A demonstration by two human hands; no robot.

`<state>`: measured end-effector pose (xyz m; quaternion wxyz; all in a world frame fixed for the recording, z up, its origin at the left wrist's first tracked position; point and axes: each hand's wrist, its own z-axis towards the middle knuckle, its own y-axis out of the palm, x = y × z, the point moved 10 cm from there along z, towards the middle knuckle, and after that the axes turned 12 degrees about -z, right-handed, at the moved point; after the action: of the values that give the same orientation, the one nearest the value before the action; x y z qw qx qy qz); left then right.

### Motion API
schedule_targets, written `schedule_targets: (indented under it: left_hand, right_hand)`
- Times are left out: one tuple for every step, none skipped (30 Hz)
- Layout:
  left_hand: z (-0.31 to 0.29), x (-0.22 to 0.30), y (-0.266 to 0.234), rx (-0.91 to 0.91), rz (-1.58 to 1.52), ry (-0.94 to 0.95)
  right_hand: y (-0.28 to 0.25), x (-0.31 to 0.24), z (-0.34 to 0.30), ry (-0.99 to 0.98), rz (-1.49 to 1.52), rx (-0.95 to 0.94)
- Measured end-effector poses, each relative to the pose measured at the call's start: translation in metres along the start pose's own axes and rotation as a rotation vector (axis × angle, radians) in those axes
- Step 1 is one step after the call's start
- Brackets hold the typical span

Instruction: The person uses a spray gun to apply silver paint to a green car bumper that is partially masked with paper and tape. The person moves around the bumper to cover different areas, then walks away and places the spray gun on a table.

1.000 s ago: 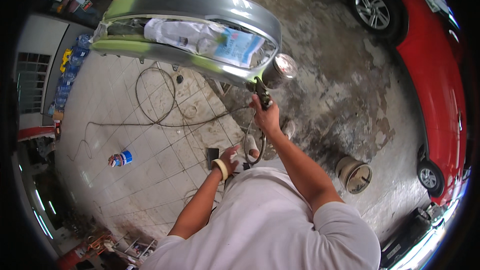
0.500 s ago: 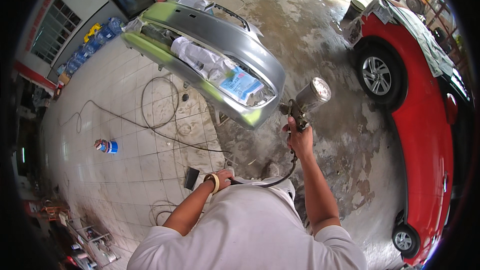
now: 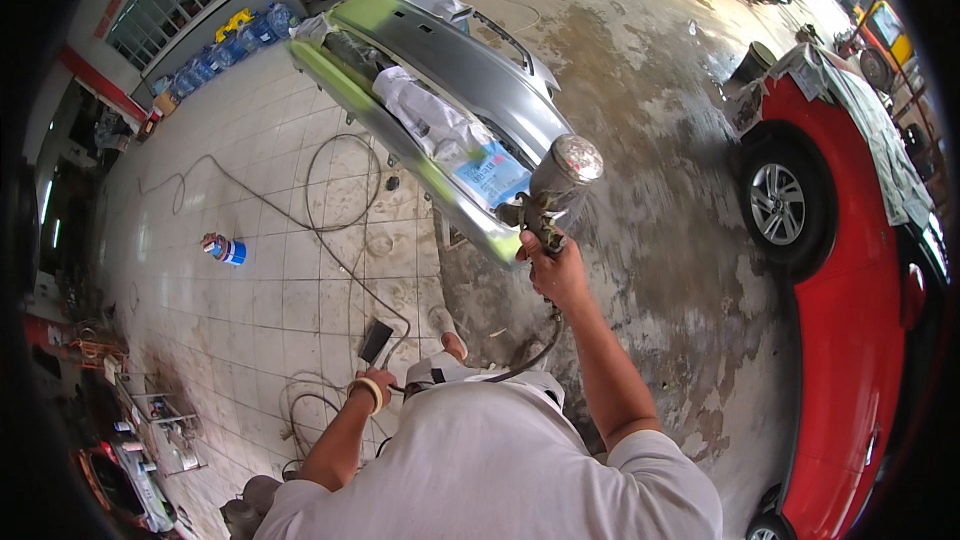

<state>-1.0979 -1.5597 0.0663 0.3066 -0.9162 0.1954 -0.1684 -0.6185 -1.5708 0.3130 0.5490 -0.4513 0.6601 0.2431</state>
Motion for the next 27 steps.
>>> schedule_targets:
  left_hand:
    - [0.000,-0.012,0.010,-0.012,-0.013,-0.039]
    - [0.003,-0.019,0.019,-0.027,-0.041,-0.049]
    - [0.005,-0.026,0.028,-0.042,-0.071,-0.060]
    - [0.011,-0.032,0.033,-0.059,-0.099,-0.070]
    - [0.023,-0.042,0.041,-0.083,-0.162,-0.109]
    - [0.036,-0.053,0.047,-0.105,-0.227,-0.150]
    - [0.046,-0.065,0.052,-0.130,-0.290,-0.190]
    - [0.055,-0.070,0.036,-0.096,-0.338,-0.158]
    - [0.064,-0.080,0.029,-0.092,-0.343,-0.133]
    - [0.076,-0.094,0.023,-0.089,-0.348,-0.107]
    - [0.083,-0.111,0.016,-0.084,-0.352,-0.092]
    - [0.091,-0.127,0.012,-0.090,-0.357,-0.084]
    - [0.099,-0.142,0.008,-0.095,-0.361,-0.076]
    - [0.105,-0.156,-0.002,-0.103,-0.359,-0.069]
    - [0.109,-0.169,-0.011,-0.111,-0.356,-0.062]
    - [0.107,-0.180,-0.019,-0.063,-0.407,-0.052]
    - [0.107,-0.191,-0.025,-0.063,-0.438,-0.055]
    - [0.108,-0.203,-0.028,-0.063,-0.469,-0.058]
    - [0.109,-0.215,-0.031,-0.064,-0.499,-0.060]
    - [0.108,-0.228,-0.032,-0.048,-0.492,-0.068]
    - [0.108,-0.240,-0.030,-0.057,-0.488,-0.083]
    - [0.109,-0.250,-0.028,-0.065,-0.483,-0.098]
    - [0.111,-0.260,-0.025,-0.067,-0.483,-0.118]
    - [0.115,-0.265,-0.023,-0.049,-0.478,-0.081]
    - [0.119,-0.270,-0.020,-0.046,-0.484,-0.071]
    - [0.128,-0.269,-0.024,-0.057,-0.485,-0.062]
    - [0.133,-0.268,-0.030,-0.069,-0.491,-0.065]
  right_hand:
    - [0.011,-0.006,0.005,0.003,-0.015,-0.020]
    - [0.023,-0.011,0.011,0.009,-0.030,-0.038]
    - [0.036,-0.015,0.016,0.015,-0.047,-0.059]
    - [0.047,-0.025,0.022,0.007,-0.071,-0.060]
    - [0.057,-0.032,0.030,-0.008,-0.093,-0.048]
    - [0.069,-0.042,0.038,-0.026,-0.114,-0.039]
    - [0.082,-0.051,0.046,-0.043,-0.134,-0.029]
    - [0.093,-0.062,0.055,-0.071,-0.126,-0.013]
    - [0.104,-0.074,0.064,-0.098,-0.117,0.004]
    - [0.114,-0.084,0.073,-0.125,-0.109,0.021]
    - [0.128,-0.093,0.081,-0.152,-0.093,0.031]
    - [0.141,-0.097,0.090,-0.152,-0.102,0.025]
    - [0.153,-0.104,0.097,-0.156,-0.071,0.035]
    - [0.166,-0.110,0.103,-0.157,-0.035,0.049]
    - [0.178,-0.117,0.108,-0.158,0.000,0.063]
    - [0.190,-0.124,0.111,-0.158,0.005,0.080]
    - [0.201,-0.122,0.116,-0.153,-0.002,0.081]
    - [0.210,-0.120,0.121,-0.148,-0.009,0.084]
    - [0.218,-0.118,0.126,-0.143,-0.016,0.087]
    - [0.228,-0.121,0.127,-0.098,-0.033,0.087]
    - [0.235,-0.118,0.133,-0.128,-0.057,0.086]
    - [0.242,-0.108,0.142,-0.157,-0.082,0.085]
    - [0.251,-0.105,0.149,-0.190,-0.107,0.077]
    - [0.259,-0.107,0.154,-0.191,-0.131,0.059]
    - [0.266,-0.108,0.161,-0.175,-0.112,0.057]
    - [0.269,-0.107,0.169,-0.153,-0.097,0.068]
    - [0.272,-0.107,0.177,-0.133,-0.079,0.071]
